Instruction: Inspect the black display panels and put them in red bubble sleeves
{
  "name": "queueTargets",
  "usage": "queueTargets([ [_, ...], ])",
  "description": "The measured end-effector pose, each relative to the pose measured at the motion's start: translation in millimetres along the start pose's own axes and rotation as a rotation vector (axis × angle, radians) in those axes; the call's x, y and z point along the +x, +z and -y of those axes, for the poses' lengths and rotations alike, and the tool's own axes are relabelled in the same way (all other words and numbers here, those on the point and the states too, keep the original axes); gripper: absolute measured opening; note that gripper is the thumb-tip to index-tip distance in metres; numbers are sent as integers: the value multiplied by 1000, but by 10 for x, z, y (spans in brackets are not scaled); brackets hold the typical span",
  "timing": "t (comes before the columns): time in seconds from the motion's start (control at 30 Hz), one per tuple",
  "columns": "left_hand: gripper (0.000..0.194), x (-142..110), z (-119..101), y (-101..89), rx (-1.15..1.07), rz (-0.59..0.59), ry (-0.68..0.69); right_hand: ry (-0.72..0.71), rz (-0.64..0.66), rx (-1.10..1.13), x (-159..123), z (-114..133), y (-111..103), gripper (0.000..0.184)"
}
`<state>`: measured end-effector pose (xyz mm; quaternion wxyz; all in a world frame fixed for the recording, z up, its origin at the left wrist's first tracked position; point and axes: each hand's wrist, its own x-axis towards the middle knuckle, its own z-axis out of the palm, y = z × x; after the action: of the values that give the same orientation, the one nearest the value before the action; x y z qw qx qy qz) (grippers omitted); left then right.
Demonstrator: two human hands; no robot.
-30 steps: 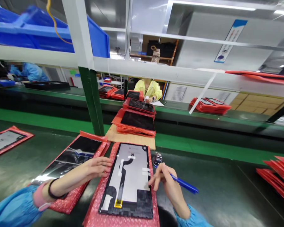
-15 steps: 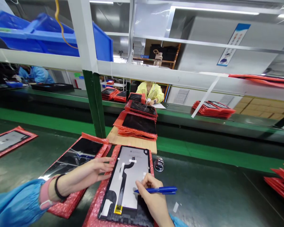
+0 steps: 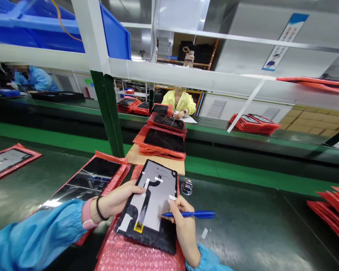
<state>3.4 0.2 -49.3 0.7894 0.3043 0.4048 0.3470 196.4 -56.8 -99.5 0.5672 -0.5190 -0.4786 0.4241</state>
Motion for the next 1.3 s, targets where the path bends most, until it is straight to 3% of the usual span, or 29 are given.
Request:
queueTargets([
  [0.17,36,64,144,-55,-3,-21,41,-80,-101,-133,-45,64,-21,43],
  [0.47,49,46,162,-67,-29,-17,40,-90,-111,-215,-29,68,-12,36],
  [0.7,53,41,169,-54,-25,-27,47,-88,-120,-138,-13,51,-12,36],
  [0.87,51,-2,122,-27,5,-48,92,-91,-124,46,4,57,-84,41],
  [0.93,52,-50,56,11,16,-52,141,-103,-135,113,30,147,-149,40],
  [1.03,50,-134,-87,100,89,-33,327,-140,-153,164,116,388,-263,31],
  [1.17,38,-172,-297,226,177,-13,565,-261,-267,185,306,726,-373,42],
  [1.3,29,-121,-473,326,101,24,706,-212,-259,201,495,888,-397,30],
])
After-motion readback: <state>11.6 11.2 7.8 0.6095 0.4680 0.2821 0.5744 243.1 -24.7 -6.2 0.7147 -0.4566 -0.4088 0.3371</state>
